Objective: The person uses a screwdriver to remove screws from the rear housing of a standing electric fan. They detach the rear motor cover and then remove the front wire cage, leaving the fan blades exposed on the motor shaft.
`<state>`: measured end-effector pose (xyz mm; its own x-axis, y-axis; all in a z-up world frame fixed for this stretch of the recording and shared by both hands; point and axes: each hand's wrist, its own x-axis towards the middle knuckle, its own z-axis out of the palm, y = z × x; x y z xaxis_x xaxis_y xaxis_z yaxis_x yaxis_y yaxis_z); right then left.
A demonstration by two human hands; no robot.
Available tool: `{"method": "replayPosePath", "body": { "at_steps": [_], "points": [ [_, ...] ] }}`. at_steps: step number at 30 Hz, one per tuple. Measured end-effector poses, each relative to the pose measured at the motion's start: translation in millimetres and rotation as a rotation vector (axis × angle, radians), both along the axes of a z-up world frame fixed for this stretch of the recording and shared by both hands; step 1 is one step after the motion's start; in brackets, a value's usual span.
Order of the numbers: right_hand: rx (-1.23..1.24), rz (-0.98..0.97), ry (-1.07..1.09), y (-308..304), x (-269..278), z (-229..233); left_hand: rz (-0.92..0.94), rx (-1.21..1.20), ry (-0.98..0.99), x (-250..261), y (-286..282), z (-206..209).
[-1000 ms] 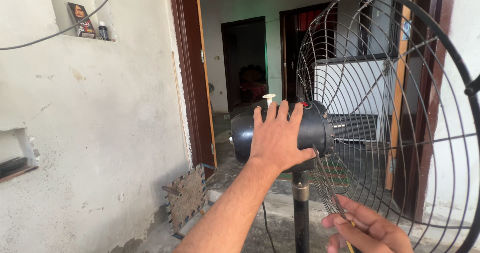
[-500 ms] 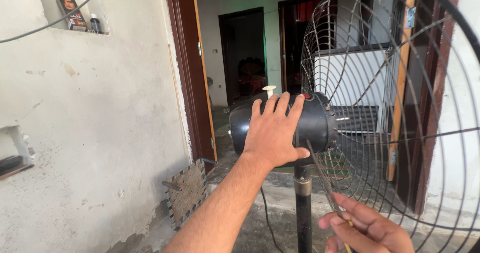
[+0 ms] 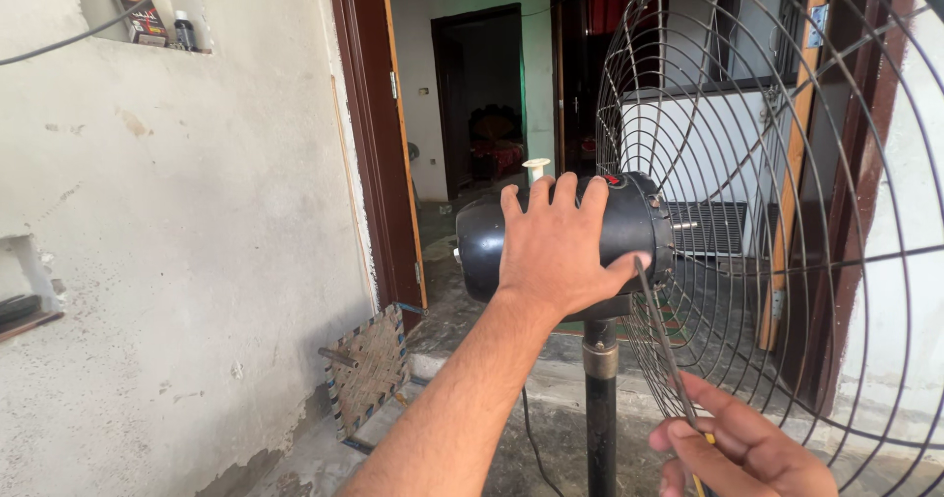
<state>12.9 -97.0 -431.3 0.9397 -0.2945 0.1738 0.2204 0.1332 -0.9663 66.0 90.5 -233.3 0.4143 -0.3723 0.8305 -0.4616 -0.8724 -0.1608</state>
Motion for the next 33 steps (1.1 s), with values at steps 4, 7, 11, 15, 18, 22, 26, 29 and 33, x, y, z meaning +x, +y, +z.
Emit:
{"method": "replayPosePath", "body": {
  "at_steps": [4, 7, 11, 15, 18, 22, 26, 29, 33],
  "points": [
    [0.029, -0.013, -0.014, 1, -1, -1, -0.012, -0.049, -0.031, 5, -3, -2],
    [0.099, -0.006, 0.141, 6, -4, 6, -0.003, -0.054, -0.012, 5, -5, -1],
    [0.116, 0.006, 0.151, 15, -9, 13, 0.019, -0.064, 0.047, 0, -10, 3],
    [0.09, -0.049, 0.104, 14, -10, 12, 0.044, -0.033, 0.083, -3, -10, 5],
    [0.083, -0.057, 0.073, 10, -3, -1, 0.048, 0.0, 0.047, -6, -7, 6],
    [-0.049, -0.097, 0.121, -10, 25, -39, 0.07, 0.01, 0.086, -9, -8, 8],
    [0.01, 0.255, -0.323, -55, 54, -94, 0.032, -0.049, 0.116, -8, -12, 13],
    [-0.024, 0.337, -0.504, -74, 74, -121, -0.023, -0.109, 0.116, -4, -13, 14],
    [-0.144, 0.196, -0.418, -67, 76, -116, -0.06, -0.181, 0.062, 3, -13, 14]
  ]
}}
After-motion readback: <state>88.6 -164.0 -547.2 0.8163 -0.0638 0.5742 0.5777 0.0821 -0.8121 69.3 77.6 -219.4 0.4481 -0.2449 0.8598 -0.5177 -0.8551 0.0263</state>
